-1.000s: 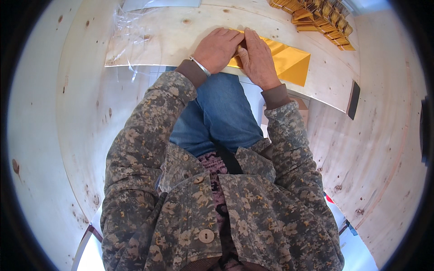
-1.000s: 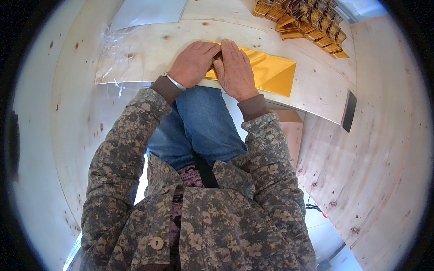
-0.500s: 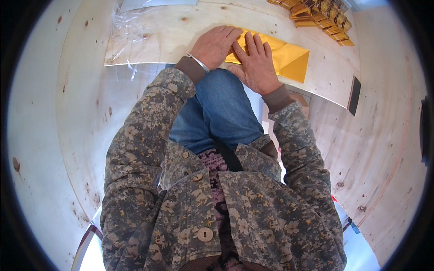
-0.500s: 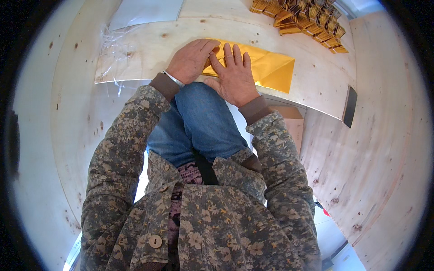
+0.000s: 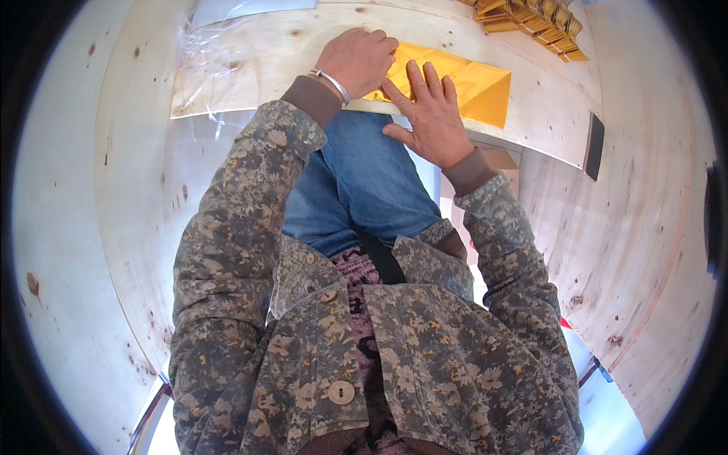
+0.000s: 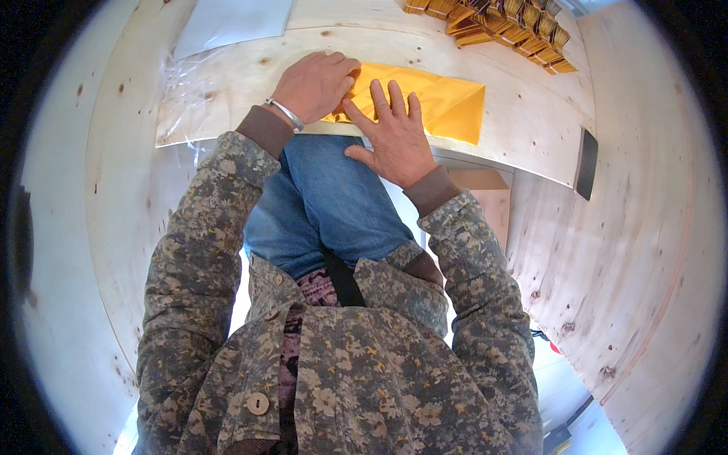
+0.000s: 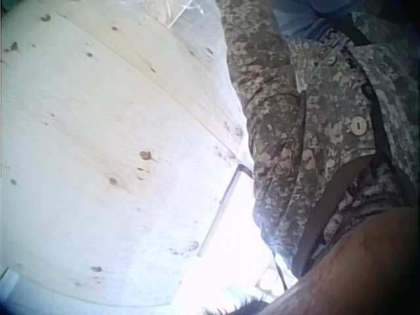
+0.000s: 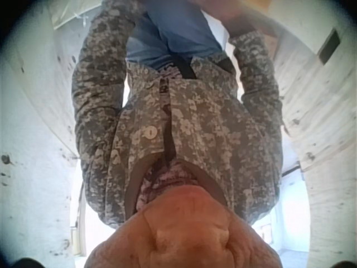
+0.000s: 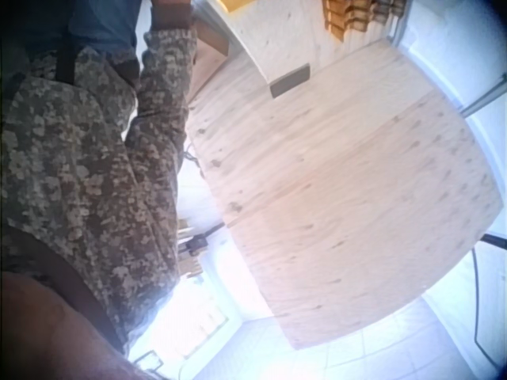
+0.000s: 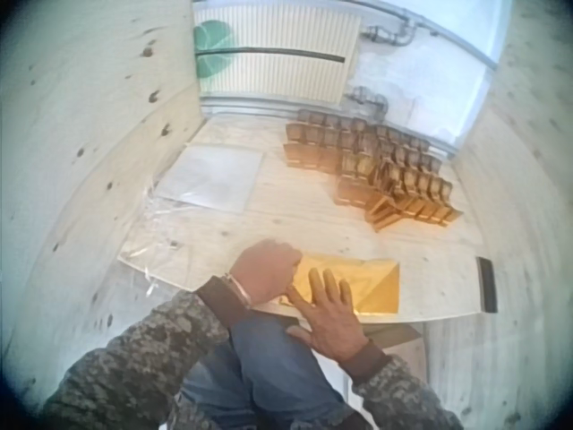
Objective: The person folds a gold-colored sheet of paper into a triangular shape by hand on a wooden table. They repeatedly crease and adjust the folds, then place the finished piece among other similar folded items.
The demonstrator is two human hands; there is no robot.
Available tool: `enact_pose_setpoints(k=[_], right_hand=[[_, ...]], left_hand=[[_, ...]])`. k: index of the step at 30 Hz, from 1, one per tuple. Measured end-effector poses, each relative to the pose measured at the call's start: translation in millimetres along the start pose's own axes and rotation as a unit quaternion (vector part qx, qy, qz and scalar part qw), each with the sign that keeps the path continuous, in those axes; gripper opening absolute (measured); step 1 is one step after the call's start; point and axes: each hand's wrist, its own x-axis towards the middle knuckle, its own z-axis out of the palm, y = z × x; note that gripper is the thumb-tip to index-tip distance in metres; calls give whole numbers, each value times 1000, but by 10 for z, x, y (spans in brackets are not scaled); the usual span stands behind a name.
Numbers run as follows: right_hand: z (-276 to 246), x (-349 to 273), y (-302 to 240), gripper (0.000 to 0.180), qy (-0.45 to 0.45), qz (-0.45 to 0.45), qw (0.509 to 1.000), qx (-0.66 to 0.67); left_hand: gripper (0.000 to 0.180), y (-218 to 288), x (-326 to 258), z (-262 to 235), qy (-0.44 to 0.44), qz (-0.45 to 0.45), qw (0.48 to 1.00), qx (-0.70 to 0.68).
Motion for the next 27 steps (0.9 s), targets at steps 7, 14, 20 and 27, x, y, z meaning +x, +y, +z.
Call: enact_pose_setpoints(k=[7, 14, 20, 27], right_hand=[[-85, -12, -82, 87, -29, 6, 998, -47], [7, 80, -138, 85, -30, -62, 995, 73], [13, 31, -201, 78, -37, -45, 997, 53], [28, -21, -275, 77, -12, -18, 996, 84]], left_hand=[[31, -62, -29, 3, -29, 49, 998, 22], [31, -60, -49, 31, -18, 22, 1000, -7], [28, 72, -51, 99, 38, -13, 999, -18], [30, 109, -112, 279, 102, -40, 992, -66]])
